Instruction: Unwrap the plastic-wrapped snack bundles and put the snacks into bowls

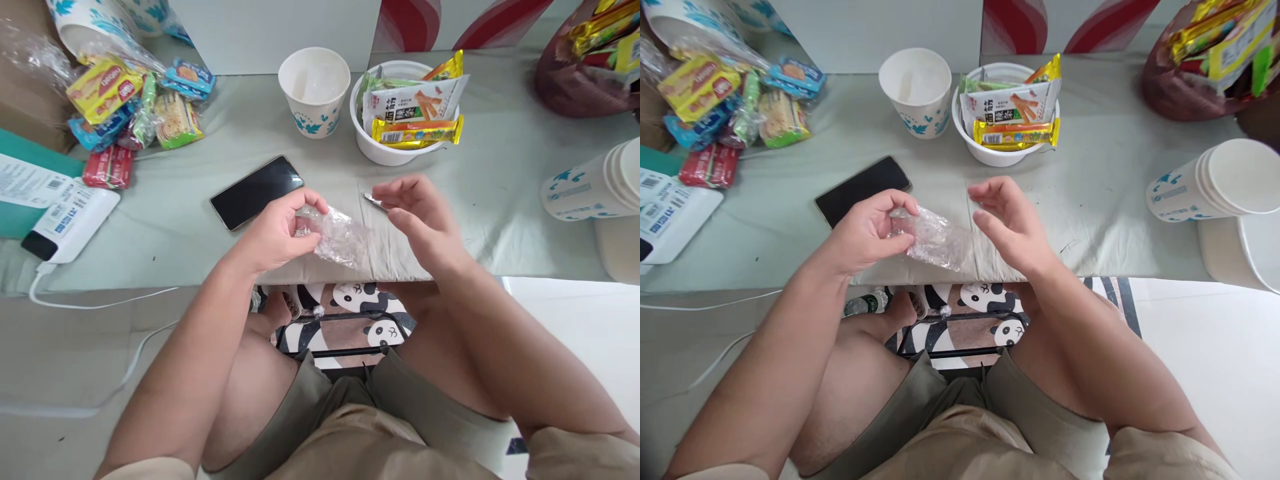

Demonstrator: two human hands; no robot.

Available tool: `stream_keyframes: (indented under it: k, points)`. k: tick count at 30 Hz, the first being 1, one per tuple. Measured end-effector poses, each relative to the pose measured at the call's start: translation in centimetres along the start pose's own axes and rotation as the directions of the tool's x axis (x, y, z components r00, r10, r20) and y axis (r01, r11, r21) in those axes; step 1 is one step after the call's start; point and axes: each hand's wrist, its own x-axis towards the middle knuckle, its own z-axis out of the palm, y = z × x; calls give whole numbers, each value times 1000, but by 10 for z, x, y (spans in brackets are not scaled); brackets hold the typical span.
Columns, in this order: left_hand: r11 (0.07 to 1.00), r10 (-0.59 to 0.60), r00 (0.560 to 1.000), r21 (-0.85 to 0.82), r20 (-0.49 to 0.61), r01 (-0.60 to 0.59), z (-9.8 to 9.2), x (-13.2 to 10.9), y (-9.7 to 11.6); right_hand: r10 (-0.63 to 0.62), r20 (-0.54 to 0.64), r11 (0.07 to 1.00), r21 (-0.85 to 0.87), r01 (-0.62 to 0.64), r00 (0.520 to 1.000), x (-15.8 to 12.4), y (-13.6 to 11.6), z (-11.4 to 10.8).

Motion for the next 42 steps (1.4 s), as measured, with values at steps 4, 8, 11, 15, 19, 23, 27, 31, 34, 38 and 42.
stream_keyframes:
  k: [4, 8, 11, 15, 19, 23, 27, 31, 34, 38, 42]
  points:
    - [971, 161, 987, 178, 0, -158, -4, 4, -8, 150, 315, 985, -131, -114, 937, 0, -10, 6]
    - [725, 595, 768, 570, -235, -387, 0, 8, -11, 257, 258, 930, -327, -167, 931, 0, -15, 12]
    - [617, 668, 738, 628, -97, -475, 13, 6, -7, 219, 217, 947, -280, -154, 951, 0, -14, 14]
    - [788, 342, 938, 528, 55, -318, 30, 3, -3, 102, 330, 994, -7, -106, 938, -1, -9, 14]
    - [893, 174, 982, 432, -72, -127, 27, 5, -4, 93, 254, 991, 69, -114, 963, -3, -1, 15]
    - [965, 77, 994, 256, -75, -56, 24, 2, -7, 35, 33, 997, -70, -33, 999, -5, 3, 15]
    - [997, 18, 1000, 76, -3, -18, 28, 5, -12, 28, 97, 990, -143, -14, 995, -6, 2, 18]
    - [986, 86, 994, -137, -65, -95, 25, 20, -19, -58, -117, 976, -217, 31, 991, -9, 1, 14]
    - [949, 139, 978, -262, -155, -176, 14, 34, -18, -132, -298, 958, -282, 45, 945, -2, -13, 7]
    - [924, 129, 946, -309, -298, -224, 1, 50, -12, -308, -353, 882, -454, 126, 884, 49, -53, 4]
    - [912, 106, 942, -346, -318, -219, -2, 58, -8, -451, -125, 684, -684, 252, 884, 151, -89, 18]
